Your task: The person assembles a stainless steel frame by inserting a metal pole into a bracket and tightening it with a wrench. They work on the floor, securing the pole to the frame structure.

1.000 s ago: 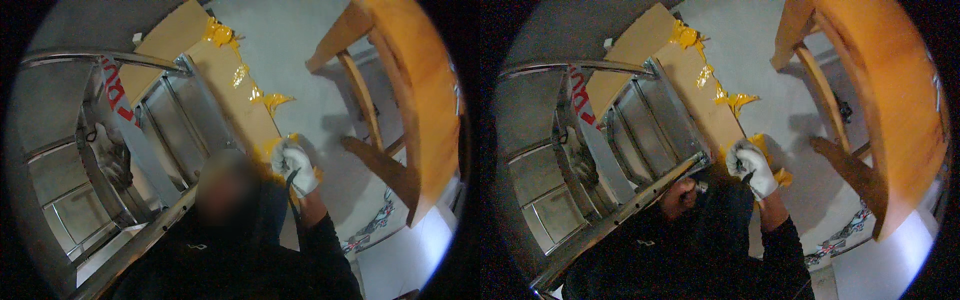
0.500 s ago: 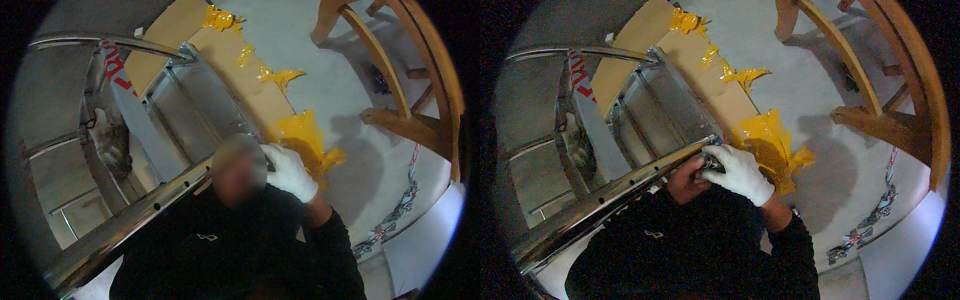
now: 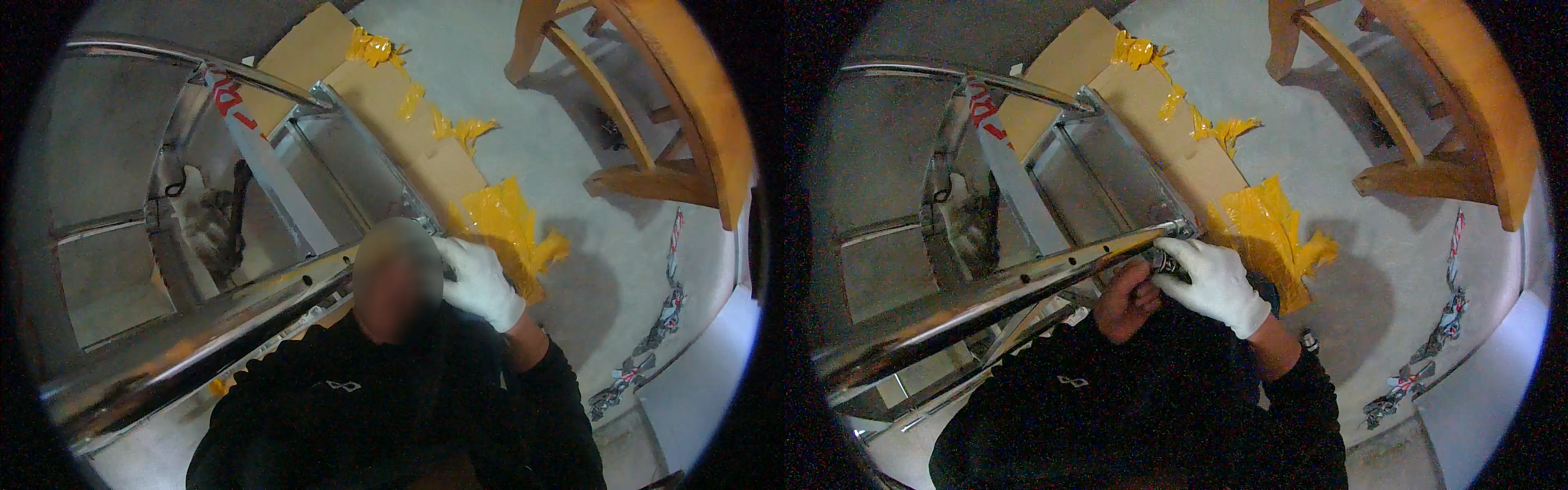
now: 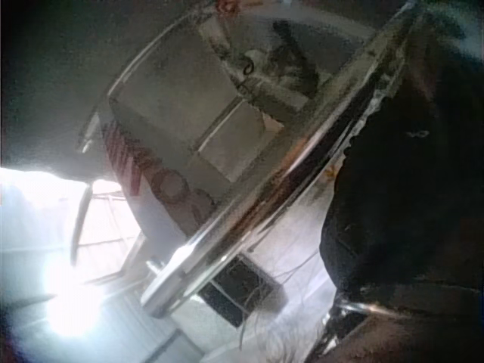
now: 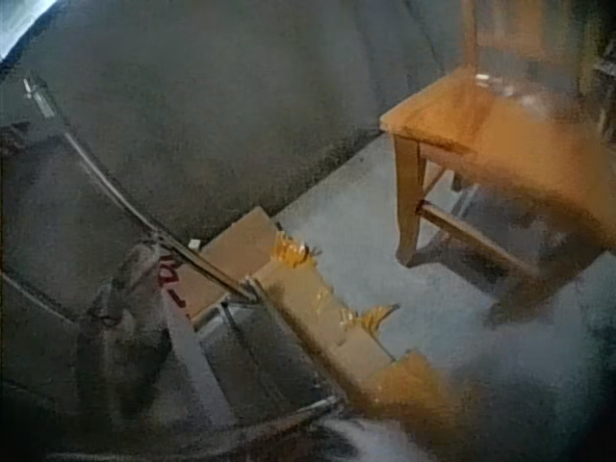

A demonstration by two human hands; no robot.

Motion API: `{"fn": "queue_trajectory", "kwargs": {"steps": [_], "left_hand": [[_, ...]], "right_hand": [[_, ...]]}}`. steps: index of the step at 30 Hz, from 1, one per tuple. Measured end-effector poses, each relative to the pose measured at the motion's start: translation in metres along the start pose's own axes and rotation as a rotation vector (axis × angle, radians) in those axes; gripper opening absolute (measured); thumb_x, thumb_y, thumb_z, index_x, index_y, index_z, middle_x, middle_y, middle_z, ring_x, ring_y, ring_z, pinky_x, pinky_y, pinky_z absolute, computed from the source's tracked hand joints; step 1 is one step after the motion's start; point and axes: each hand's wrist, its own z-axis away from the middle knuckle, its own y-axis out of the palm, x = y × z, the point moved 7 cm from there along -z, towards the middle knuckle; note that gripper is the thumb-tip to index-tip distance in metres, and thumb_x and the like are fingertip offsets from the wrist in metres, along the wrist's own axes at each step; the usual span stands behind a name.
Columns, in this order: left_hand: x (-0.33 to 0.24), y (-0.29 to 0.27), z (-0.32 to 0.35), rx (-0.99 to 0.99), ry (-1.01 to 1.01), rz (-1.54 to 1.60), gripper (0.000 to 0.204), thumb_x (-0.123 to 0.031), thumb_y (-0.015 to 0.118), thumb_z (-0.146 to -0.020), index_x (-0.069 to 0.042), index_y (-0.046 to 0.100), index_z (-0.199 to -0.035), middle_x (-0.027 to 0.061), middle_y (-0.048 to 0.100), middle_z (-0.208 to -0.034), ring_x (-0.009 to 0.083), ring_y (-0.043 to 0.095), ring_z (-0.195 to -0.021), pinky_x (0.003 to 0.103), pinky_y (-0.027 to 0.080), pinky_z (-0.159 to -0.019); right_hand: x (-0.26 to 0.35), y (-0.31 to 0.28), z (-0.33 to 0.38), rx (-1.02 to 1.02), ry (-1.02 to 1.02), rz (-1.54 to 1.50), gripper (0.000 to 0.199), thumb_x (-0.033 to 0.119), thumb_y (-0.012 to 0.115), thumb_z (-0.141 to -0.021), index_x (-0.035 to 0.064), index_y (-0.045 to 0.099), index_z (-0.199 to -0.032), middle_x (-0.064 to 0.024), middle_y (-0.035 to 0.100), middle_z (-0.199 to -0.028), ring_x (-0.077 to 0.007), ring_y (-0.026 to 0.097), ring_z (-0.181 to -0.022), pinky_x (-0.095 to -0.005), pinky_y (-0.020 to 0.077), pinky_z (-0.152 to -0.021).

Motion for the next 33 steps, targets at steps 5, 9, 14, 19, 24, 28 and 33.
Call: {"fn": "queue_trajectory", "kwargs": {"steps": [5, 9, 14, 19, 24, 28, 33], "left_hand": [[-0.01, 0.004, 0.016, -0.069, 0.035, 0.022, 0.008, -0.023, 0.053, -0.091, -0.017, 0.05, -0.09, -0.0035, 0.04, -0.063, 0.0081, 0.037, -0.055, 0.025, 0.032, -0.052], [-0.017, 0.009, 0.028, 0.025, 0.036, 0.055, 0.008, -0.022, 0.052, -0.092, -0.017, 0.048, -0.088, -0.0031, 0.039, -0.063, 0.0083, 0.037, -0.056, 0.025, 0.031, -0.052], [-0.023, 0.0, 0.035, 0.088, 0.09, 0.027, 0.013, -0.021, 0.051, -0.093, -0.016, 0.045, -0.083, -0.0032, 0.037, -0.062, 0.0084, 0.035, -0.055, 0.025, 0.031, -0.052], [-0.034, 0.0, 0.044, 0.074, 0.139, -0.147, 0.016, -0.02, 0.051, -0.092, -0.016, 0.042, -0.08, -0.0035, 0.036, -0.062, 0.0085, 0.033, -0.055, 0.026, 0.03, -0.053], [-0.038, -0.002, 0.05, 0.087, 0.172, -0.246, 0.013, -0.019, 0.052, -0.091, -0.014, 0.044, -0.082, -0.0034, 0.035, -0.062, 0.0081, 0.033, -0.055, 0.026, 0.03, -0.054], [-0.04, -0.001, 0.059, 0.062, 0.159, -0.251, 0.009, -0.017, 0.052, -0.091, -0.013, 0.047, -0.085, -0.0032, 0.035, -0.063, 0.0081, 0.033, -0.055, 0.026, 0.03, -0.054], [-0.048, -0.003, 0.069, 0.127, 0.159, -0.183, 0.005, -0.013, 0.051, -0.091, -0.013, 0.048, -0.086, -0.0027, 0.036, -0.062, 0.0088, 0.033, -0.053, 0.026, 0.029, -0.053]], "right_hand": [[0.012, 0.008, 0.0, 0.095, 0.124, -0.391, 0.042, 0.02, 0.065, -0.078, 0.0025, 0.056, -0.116, -0.0187, 0.062, -0.105, -0.0277, 0.062, -0.095, -0.0332, 0.048, -0.082], [0.018, 0.019, 0.007, 0.06, 0.201, -0.581, 0.039, 0.013, 0.063, -0.081, -0.0025, 0.055, -0.116, -0.0159, 0.064, -0.103, -0.019, 0.061, -0.095, -0.03, 0.0468, -0.083], [0.028, 0.021, 0.013, 0.036, 0.23, -0.631, 0.033, 0.01, 0.06, -0.083, -0.004, 0.057, -0.112, -0.0137, 0.064, -0.101, -0.015, 0.059, -0.094, -0.0283, 0.0455, -0.084], [0.04, 0.022, 0.012, 0.005, 0.277, -0.505, 0.024, 0.008, 0.058, -0.083, -0.002, 0.061, -0.105, -0.012, 0.064, -0.097, -0.0154, 0.06, -0.089, -0.0292, 0.0459, -0.082], [0.055, 0.01, 0.012, -0.195, 0.118, -0.295, 0.019, 0.008, 0.055, -0.085, -0.0022, 0.06, -0.101, -0.0108, 0.064, -0.093, -0.0144, 0.059, -0.086, -0.0287, 0.0463, -0.079], [0.058, -0.006, 0.008, -0.297, 0.331, -0.685, 0.021, 0.007, 0.052, -0.087, -0.0039, 0.057, -0.105, -0.008, 0.063, -0.094, -0.0113, 0.057, -0.086, -0.0249, 0.046, -0.076], [0.06, -0.007, -0.004, -0.329, 0.285, -0.743, 0.023, 0.012, 0.052, -0.088, -0.0024, 0.057, -0.106, -0.0051, 0.061, -0.09, -0.0083, 0.053, -0.077, -0.0229, 0.0446, -0.068]]}}
